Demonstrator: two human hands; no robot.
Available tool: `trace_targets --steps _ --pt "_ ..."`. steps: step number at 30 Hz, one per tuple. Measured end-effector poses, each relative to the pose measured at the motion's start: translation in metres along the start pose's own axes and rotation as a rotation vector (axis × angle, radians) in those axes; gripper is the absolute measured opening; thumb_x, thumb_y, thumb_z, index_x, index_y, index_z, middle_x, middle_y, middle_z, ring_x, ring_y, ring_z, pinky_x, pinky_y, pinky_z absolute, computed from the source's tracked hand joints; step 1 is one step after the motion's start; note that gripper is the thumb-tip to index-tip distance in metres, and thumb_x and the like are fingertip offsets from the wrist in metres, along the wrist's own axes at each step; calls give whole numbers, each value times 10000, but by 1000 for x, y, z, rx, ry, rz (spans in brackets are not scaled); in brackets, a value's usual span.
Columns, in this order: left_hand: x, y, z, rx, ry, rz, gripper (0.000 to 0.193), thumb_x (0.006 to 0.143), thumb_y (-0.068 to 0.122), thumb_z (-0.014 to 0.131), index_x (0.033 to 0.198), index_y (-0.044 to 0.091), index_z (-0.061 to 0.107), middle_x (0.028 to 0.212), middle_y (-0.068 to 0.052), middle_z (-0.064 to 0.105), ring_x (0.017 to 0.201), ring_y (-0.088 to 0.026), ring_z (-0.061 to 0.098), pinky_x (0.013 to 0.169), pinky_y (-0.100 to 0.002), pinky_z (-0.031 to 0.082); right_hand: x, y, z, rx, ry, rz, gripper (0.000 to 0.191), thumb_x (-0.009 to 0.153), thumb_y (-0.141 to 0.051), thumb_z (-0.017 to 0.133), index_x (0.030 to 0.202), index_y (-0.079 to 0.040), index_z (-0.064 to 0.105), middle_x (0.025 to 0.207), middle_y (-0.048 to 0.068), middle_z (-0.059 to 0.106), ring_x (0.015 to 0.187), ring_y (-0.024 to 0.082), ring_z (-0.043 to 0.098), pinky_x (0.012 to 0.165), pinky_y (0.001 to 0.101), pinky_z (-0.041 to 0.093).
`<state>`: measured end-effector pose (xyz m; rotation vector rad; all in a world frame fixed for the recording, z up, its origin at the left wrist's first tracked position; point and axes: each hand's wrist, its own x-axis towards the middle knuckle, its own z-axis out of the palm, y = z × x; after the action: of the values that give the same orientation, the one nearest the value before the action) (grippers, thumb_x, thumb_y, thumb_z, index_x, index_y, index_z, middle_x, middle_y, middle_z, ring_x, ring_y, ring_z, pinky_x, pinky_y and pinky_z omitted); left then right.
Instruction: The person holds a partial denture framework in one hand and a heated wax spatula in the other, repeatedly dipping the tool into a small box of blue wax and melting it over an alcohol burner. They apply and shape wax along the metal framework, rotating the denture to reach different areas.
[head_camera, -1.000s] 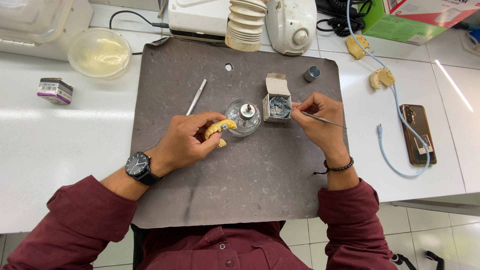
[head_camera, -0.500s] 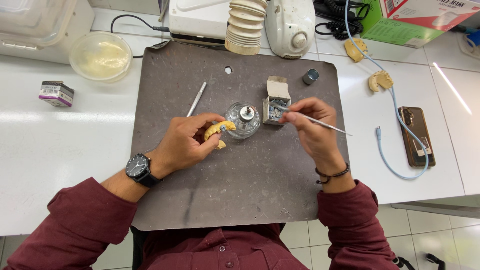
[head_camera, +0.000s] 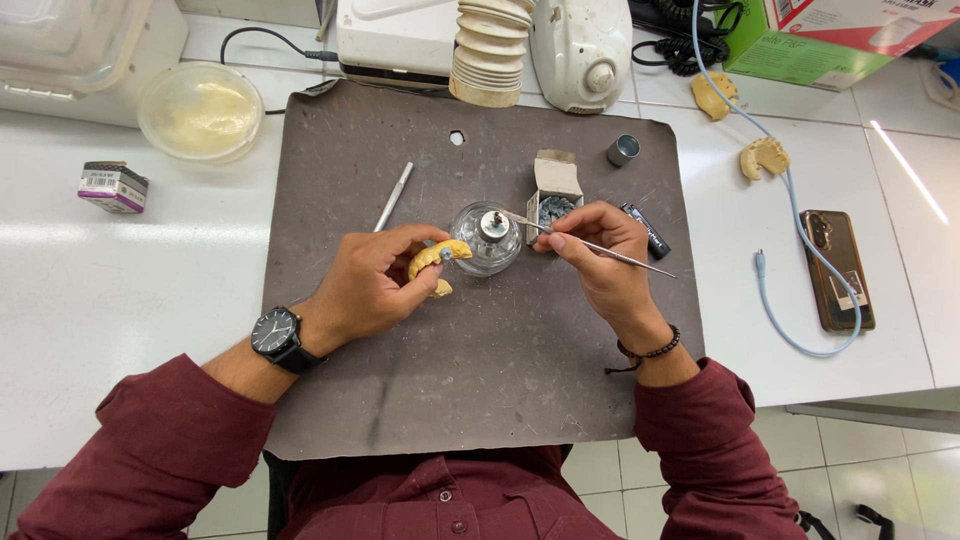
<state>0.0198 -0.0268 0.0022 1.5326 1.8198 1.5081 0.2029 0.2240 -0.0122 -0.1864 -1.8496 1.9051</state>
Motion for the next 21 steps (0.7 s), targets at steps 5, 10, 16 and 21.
trace_targets --steps 5,10,16,21 --pt "0 -1 1 2 -7 -9 291 937 83 686 1214 -8 673 846 -76 781 705 -105 781 608 -211 635 1 0 0 -5 -18 8 95 977 12 708 1062 -6 671 1007 152 759 949 206 773 876 340 665" --pt "0 -1 0 0 1 18 284 942 75 683 1213 -11 672 853 -78 780 722 -108 783 621 -213 635 1 -2 0 -12 -9 17 98 974 6 710 1064 -6 671 1010 153 758 952 206 773 882 340 663" --pt "0 -1 0 0 0 5 290 932 71 684 1210 -11 673 834 -74 778 697 -105 776 608 -211 628 1 -3 2 -21 -1 40 96 971 -7 719 1055 -5 672 1006 147 760 950 200 774 868 325 660" --pt "0 -1 0 14 2 11 293 927 71 687 1210 -5 677 824 -70 777 675 -101 769 589 -208 620 2 -19 -10 -305 135 -5 97 962 -13 759 1007 5 675 977 133 757 918 172 739 820 281 618"
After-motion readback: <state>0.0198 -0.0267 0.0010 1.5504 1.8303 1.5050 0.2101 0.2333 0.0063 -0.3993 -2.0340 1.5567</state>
